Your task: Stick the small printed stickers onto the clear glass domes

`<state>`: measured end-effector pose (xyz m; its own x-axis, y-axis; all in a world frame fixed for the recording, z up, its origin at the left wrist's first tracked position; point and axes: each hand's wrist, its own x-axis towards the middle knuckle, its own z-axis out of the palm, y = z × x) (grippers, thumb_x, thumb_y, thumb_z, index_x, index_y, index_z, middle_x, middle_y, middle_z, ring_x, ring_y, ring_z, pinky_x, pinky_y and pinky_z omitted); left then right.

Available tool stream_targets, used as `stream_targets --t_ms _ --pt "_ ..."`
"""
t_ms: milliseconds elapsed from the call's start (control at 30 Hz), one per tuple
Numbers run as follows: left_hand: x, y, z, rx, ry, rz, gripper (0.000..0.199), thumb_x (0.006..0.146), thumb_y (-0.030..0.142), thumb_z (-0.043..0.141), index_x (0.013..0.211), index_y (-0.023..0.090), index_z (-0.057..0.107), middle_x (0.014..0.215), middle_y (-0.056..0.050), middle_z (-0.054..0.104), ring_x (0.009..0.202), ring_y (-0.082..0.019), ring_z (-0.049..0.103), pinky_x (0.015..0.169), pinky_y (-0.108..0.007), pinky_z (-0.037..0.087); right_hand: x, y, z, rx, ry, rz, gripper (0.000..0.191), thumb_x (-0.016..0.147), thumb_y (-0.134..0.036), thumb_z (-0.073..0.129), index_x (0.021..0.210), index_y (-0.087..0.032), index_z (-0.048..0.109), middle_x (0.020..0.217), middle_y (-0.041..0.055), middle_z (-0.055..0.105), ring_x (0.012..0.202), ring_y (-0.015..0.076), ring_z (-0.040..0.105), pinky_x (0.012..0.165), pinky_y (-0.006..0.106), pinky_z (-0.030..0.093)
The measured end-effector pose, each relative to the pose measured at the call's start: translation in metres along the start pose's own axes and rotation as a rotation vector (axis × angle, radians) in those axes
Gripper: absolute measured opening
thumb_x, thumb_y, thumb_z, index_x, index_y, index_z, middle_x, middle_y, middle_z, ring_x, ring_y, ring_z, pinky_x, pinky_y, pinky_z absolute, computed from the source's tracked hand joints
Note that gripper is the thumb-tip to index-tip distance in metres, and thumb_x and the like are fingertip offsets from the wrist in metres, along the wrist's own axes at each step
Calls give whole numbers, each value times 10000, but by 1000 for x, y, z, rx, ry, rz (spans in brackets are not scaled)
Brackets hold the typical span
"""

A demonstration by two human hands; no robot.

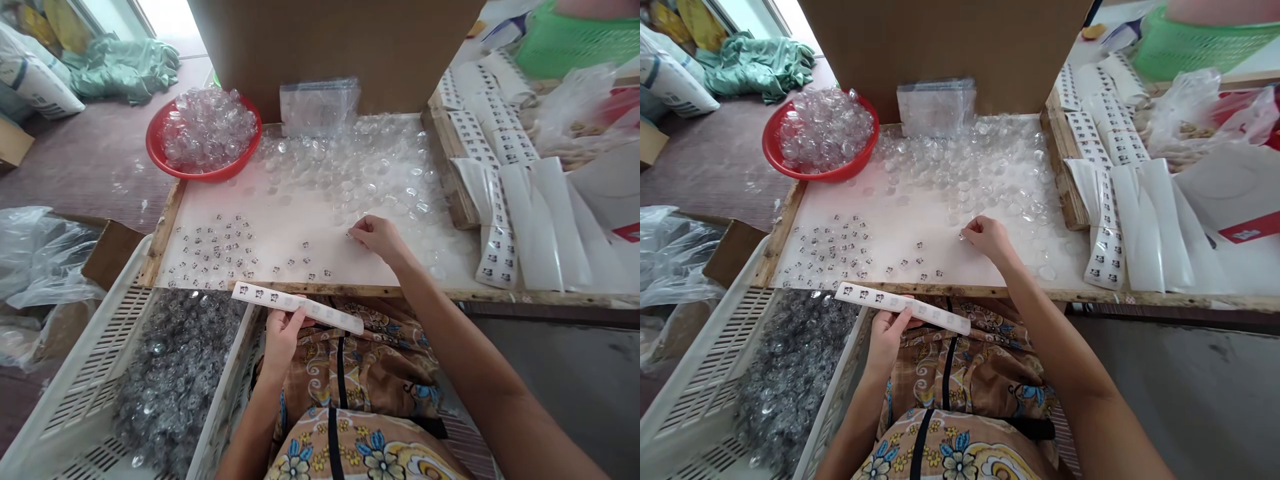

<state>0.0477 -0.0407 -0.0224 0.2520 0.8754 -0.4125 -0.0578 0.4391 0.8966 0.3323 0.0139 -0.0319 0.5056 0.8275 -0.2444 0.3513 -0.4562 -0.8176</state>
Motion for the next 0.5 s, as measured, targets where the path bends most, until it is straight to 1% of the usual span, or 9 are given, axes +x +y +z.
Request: stream_targets --t_ms 100,167,267,333,367,433,500 --pt "1 0 -2 -3 -1 4 369 759 397 767 1017 136 730 915 -79 743 837 -240 715 722 -364 631 0 -2 1 -65 13 8 98 730 -281 628 692 -199 589 620 -4 579 576 134 485 546 265 347" --pt "2 -1 -3 -3 0 8 375 756 400 770 1020 136 731 919 -79 742 828 -237 716 713 -359 630 -1 -3 4 -141 46 -25 67 734 -243 619 697 -200 585 647 8 589 602 147 503 573 274 362" --pt "1 -2 -3 -4 -2 13 381 754 403 771 1023 135 733 927 -83 742 828 -239 718 713 -358 630 -5 -3 12 -264 124 -149 7 751 -191 589 752 -196 584 773 53 625 663 169 540 649 294 400" --pt "0 -1 -2 -5 -6 14 381 752 404 772 1019 135 733 918 -82 743 827 -240 719 713 -359 631 -9 -4 20 -320 166 -224 70 767 -193 582 836 -188 592 900 97 637 701 185 559 685 313 416" --pt "0 -1 -1 -5 -9 12 377 753 403 771 1015 135 734 911 -81 744 827 -240 719 712 -358 631 -12 -5 26 -330 163 -249 120 773 -197 585 892 -184 592 931 108 639 713 195 567 691 320 421" --pt "-1 0 0 -2 -14 10 367 754 400 769 1009 138 735 902 -77 746 826 -236 719 711 -351 631 -19 -9 36 -317 101 -280 209 785 -195 588 993 -182 574 901 94 655 720 209 582 685 322 423" --pt "-2 1 0 4 -13 10 360 754 397 770 1003 138 737 904 -77 748 830 -234 718 713 -346 631 -25 -16 45 -292 14 -324 195 827 -188 560 1023 -189 566 844 68 669 728 216 595 675 314 419"
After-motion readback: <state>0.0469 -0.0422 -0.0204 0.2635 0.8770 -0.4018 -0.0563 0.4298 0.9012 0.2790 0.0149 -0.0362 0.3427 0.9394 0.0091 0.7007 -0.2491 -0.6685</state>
